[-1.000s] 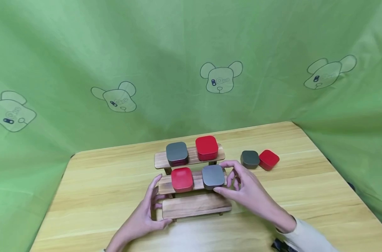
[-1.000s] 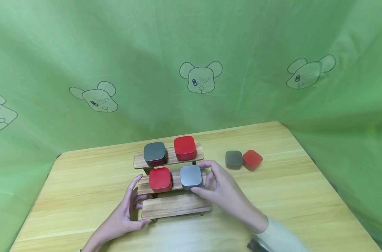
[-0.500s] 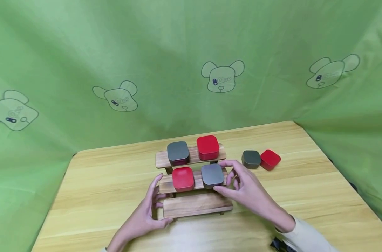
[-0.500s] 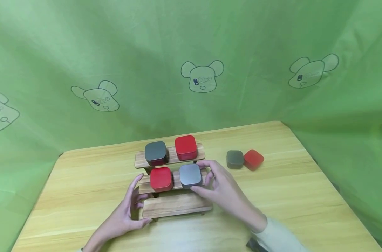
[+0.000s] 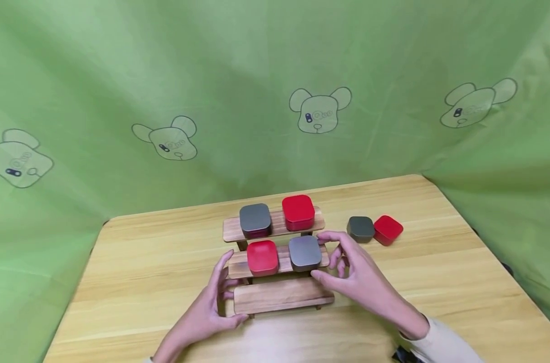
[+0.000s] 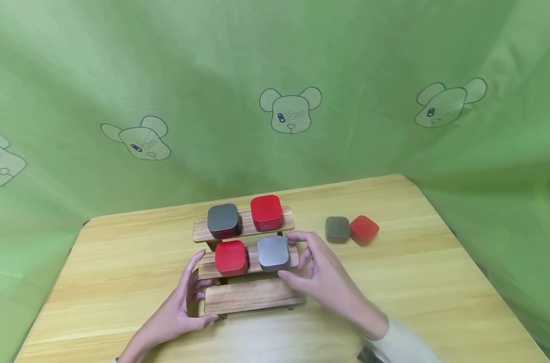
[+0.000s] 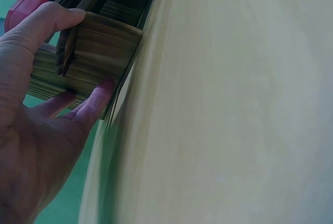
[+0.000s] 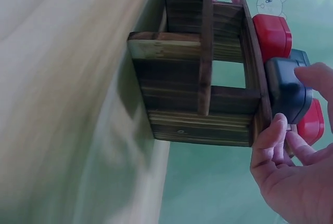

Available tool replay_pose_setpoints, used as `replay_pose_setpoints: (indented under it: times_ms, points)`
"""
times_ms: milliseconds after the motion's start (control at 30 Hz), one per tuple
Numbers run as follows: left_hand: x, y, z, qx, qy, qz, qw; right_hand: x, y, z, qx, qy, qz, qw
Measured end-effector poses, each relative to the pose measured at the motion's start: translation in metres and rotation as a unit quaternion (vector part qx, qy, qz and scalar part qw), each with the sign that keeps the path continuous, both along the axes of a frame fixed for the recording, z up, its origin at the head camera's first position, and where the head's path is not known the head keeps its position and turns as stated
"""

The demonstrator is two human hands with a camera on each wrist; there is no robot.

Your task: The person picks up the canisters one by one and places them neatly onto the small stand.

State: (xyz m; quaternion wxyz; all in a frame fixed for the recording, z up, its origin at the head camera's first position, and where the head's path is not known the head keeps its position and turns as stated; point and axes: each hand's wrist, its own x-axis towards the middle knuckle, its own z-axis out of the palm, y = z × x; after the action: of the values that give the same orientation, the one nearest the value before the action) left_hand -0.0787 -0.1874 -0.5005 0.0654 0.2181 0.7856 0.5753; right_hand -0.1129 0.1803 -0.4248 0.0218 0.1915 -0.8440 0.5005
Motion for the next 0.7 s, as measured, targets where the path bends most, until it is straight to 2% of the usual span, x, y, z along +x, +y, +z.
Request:
replay_pose_setpoints:
  times_ms: [267, 433, 700]
  points:
    - [-0.003, -0.001, -0.002, -0.004, -0.013, 0.003, 0.9999, 0.003, 0.011, -0.001, -0.007, 0.017, -0.003, 0.9998]
    - [-0.006, 0.0, -0.002, -0.001, -0.011, 0.009, 0.9999, -0.001, 0.021, -0.003, -0.008, 0.036, -0.017, 0.9992]
    - [-0.002, -0.001, -0.002, 0.0, -0.015, 0.005, 0.9999, -0.011, 0.042, -0.015, 0.025, 0.059, -0.043, 0.997]
